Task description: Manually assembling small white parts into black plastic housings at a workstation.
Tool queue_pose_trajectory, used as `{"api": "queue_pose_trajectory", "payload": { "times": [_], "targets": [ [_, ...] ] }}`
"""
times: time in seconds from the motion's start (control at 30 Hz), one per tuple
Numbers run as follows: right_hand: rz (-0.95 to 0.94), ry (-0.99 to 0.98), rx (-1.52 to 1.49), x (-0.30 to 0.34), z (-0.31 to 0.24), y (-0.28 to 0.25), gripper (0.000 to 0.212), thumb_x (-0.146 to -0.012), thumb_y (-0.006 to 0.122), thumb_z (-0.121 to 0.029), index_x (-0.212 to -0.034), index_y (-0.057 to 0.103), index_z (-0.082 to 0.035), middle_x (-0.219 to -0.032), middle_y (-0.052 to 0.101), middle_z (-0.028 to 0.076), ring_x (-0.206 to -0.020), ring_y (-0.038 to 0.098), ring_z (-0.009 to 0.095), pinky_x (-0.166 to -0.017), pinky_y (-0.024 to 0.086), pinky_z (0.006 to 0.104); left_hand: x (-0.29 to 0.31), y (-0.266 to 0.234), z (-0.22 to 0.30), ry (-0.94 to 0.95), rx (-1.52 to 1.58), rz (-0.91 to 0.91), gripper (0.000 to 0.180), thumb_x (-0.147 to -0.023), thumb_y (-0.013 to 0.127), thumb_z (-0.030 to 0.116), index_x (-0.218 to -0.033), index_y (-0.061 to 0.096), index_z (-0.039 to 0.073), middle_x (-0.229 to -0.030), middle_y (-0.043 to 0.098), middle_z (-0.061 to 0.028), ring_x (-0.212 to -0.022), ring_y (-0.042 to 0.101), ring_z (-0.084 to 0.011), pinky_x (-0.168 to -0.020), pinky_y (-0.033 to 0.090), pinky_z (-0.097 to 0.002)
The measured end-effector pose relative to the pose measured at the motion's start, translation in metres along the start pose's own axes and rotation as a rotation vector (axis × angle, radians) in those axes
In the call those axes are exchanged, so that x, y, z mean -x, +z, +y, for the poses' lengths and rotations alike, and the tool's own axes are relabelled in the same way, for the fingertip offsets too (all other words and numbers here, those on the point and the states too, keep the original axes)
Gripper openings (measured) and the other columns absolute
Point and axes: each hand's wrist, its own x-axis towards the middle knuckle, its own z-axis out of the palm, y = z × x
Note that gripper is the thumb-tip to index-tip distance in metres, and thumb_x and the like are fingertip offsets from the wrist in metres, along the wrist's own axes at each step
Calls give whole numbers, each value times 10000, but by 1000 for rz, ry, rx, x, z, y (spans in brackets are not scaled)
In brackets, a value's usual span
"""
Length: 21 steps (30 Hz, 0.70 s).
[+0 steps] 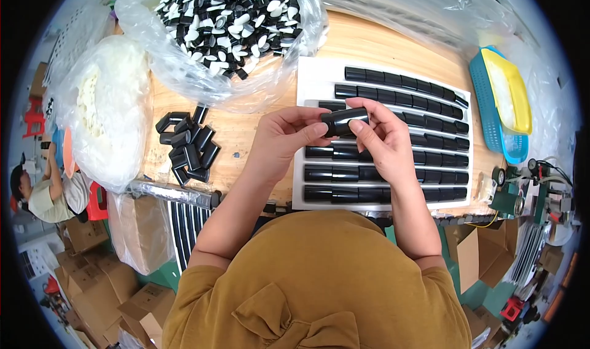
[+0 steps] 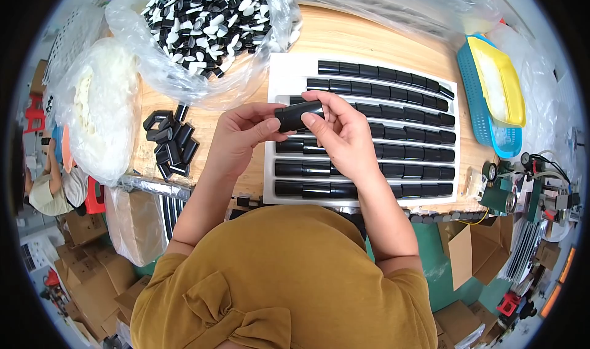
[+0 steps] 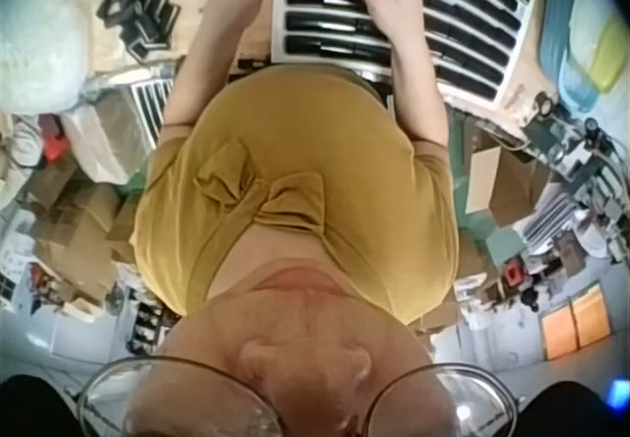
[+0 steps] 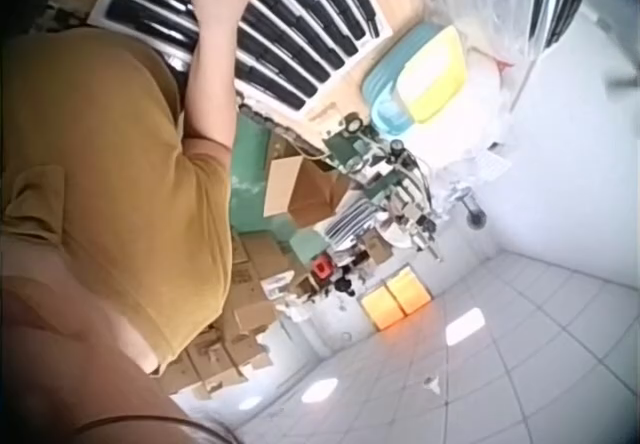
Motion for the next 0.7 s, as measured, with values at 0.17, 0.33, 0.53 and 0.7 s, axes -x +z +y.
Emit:
{"api": "queue_pose_trajectory", "payload": {
  "times": [0.17,0.33,0.53,0.7],
  "targets": [
    [5,-11,-72,-1,3,0,313,-901,621,-75,-1204,597,-1,-829,600,4,-605,506,45,-551,419,172,3,6,0,-55,109,-1,221,-862,659,33,-1063,623,-49,-978,674,-164,-830,691,-247,-787,586,-335],
    [53,-29,-72,-2,5,5,324,-900,628,-78,-1212,596,6,-807,594,2,-610,513,49,-557,428,176,3,14,-6,11,218,122,204,-857,657,13,-1038,611,-71,-960,666,-153,-831,696,-266,-769,586,-313],
    [-43,-40,-19,-7,1,-5,331,-896,636,-82,-1215,605,0,-785,594,-7,-614,515,49,-566,429,175,6,8,7,-28,99,21,202,-845,666,2,-1028,621,-71,-966,671,-154,-839,696,-258,-769,586,-308],
    [-90,-40,33,-9,-3,-9,335,-896,631,-75,-1222,604,-6,-799,601,-6,-622,519,48,-573,433,175,6,7,10,-31,26,11,205,-836,676,3,-1022,632,-73,-962,673,-156,-835,697,-243,-755,589,-301]
  ]
}}
